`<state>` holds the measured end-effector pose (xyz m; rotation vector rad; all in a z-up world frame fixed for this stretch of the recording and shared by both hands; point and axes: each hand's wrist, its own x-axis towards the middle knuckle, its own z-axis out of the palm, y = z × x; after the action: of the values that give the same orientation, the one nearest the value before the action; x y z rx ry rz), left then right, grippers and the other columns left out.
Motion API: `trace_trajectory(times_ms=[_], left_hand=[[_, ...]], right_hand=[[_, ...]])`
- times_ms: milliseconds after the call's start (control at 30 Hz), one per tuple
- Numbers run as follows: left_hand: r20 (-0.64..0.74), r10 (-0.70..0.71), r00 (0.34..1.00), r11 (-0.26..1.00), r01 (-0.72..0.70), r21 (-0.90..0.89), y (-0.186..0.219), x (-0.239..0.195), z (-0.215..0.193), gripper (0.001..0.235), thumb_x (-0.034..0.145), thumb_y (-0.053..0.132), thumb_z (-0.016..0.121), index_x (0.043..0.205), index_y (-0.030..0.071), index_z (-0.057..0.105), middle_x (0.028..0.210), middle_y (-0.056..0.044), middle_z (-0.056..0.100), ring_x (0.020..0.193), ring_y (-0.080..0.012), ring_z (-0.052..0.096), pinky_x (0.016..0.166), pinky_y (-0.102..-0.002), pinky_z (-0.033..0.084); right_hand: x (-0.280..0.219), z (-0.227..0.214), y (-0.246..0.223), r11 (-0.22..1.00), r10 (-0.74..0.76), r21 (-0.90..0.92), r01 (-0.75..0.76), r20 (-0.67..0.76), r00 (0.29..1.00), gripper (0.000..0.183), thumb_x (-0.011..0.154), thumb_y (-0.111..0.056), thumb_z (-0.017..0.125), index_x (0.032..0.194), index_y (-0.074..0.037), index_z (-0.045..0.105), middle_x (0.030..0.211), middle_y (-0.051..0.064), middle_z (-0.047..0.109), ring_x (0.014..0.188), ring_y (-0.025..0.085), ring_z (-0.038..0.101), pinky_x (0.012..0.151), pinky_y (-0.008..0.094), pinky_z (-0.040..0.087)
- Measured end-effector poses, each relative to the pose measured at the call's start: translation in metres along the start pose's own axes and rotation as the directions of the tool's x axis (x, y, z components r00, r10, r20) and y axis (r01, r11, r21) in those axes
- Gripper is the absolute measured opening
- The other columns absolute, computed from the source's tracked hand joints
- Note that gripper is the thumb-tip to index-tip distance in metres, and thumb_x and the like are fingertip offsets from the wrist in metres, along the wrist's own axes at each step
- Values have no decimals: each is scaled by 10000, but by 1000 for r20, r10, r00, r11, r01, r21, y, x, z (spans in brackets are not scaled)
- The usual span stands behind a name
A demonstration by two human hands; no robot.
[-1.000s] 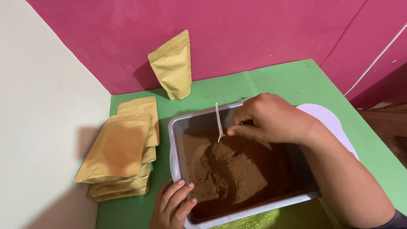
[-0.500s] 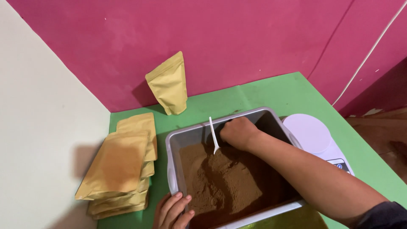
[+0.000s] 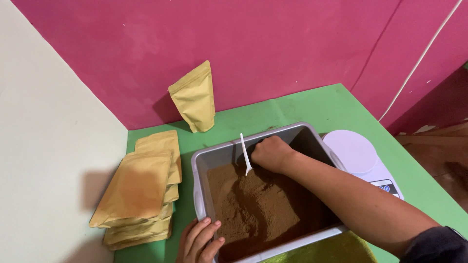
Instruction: Stirring and mixing finely ground coffee powder in a metal tray using a small plastic spoon on a workspace with a digital scale and packaging bags.
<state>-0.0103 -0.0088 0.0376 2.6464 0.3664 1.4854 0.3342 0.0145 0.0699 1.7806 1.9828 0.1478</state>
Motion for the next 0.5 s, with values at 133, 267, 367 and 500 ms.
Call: trace_trajectory(times_ms=[133,267,367,500], left_hand=[[10,-9,1000,1000,9,-7,3,3,-2,102,1011,273,566,1019,191,626,1141,-56,757,1178,-282,690,1017,-513,575],[-16,17,1000,1000,-17,2,8,16,-9,96,1025,234,536,1046,178,610,1168,-67,748,1178,-284,687,1013,-518,573],[-14,37,999,999,-37,4,13,21,-16,99,1027,158,525,1029,161,624,1143,-89,754,1167,-287,694,973,-496,609],[62,-53,997,997,56,-52,15,16,-18,141,1034,238,523,1052,155,635,1188,-91,742,1213,-300,672,1025,-540,575]], right_hand=[[1,5,0,1000,-2,5,2,0,1000,213,894,-10,597,823,-162,728,854,27,736,713,297,719,539,409,549],[-37,-46,15,990,82,109,-84,25,996,173,927,-184,587,970,-238,745,962,41,760,899,323,748,648,473,606],[-76,-109,23,868,188,439,-231,141,972,243,946,-360,470,1012,-214,653,953,142,716,882,375,675,682,503,489],[-97,-131,27,726,46,683,-84,74,996,137,982,-285,477,912,-236,585,777,-14,698,743,221,621,695,395,429]])
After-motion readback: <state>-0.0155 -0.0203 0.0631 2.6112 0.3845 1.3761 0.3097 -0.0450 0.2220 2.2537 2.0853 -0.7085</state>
